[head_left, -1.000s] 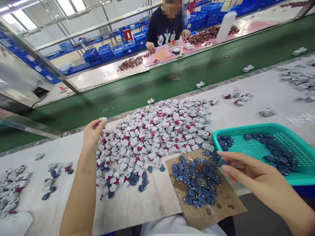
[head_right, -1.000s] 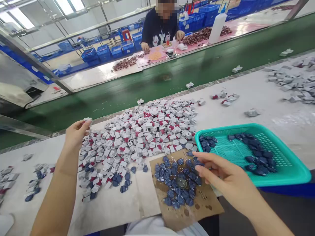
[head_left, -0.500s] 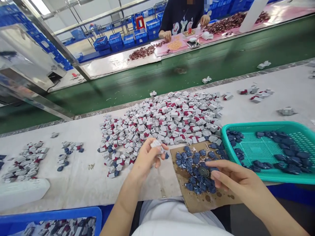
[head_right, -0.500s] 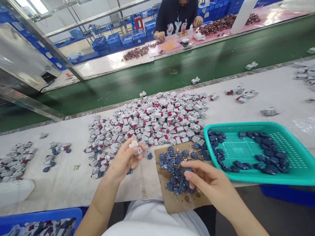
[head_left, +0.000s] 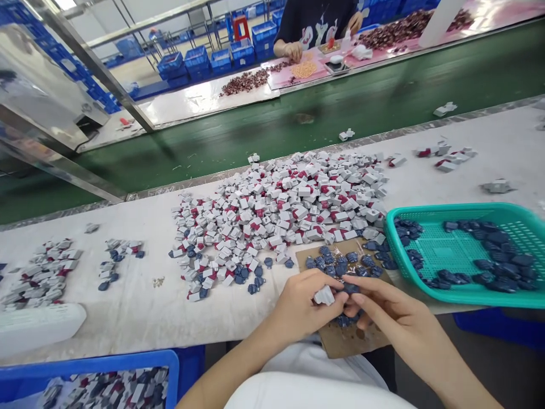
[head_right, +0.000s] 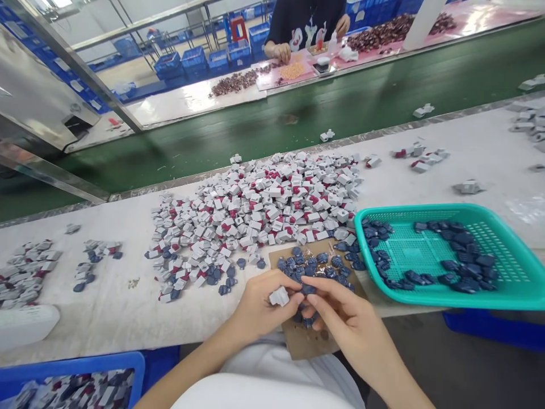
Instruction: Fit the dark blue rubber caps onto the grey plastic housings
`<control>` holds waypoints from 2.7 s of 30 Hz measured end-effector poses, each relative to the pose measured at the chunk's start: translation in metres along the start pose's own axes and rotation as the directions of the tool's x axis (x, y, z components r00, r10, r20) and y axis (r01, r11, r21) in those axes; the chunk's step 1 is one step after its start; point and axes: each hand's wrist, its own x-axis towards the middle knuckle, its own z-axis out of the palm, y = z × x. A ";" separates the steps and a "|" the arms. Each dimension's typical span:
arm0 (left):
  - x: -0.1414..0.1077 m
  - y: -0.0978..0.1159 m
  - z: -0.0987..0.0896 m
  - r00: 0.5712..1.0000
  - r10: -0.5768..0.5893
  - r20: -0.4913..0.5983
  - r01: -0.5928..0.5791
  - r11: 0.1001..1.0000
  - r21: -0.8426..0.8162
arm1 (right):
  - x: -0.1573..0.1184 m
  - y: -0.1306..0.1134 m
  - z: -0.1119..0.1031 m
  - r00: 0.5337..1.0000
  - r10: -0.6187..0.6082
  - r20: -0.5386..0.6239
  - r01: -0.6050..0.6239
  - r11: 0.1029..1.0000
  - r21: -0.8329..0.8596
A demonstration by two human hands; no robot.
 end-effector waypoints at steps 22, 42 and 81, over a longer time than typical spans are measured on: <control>-0.017 -0.009 -0.022 0.840 -0.538 -0.076 0.413 0.723 -0.553 | 0.023 0.035 -0.016 0.878 -0.437 0.196 0.478 0.776 -0.412; -0.021 0.016 -0.022 0.928 -0.368 -0.063 0.290 0.817 -0.498 | 0.021 -0.048 0.002 0.847 -0.499 0.184 0.526 0.837 -0.153; -0.006 0.007 0.011 0.961 -0.098 -0.258 0.112 0.993 0.039 | 0.057 -0.078 0.069 0.961 0.184 0.206 -0.271 0.768 0.580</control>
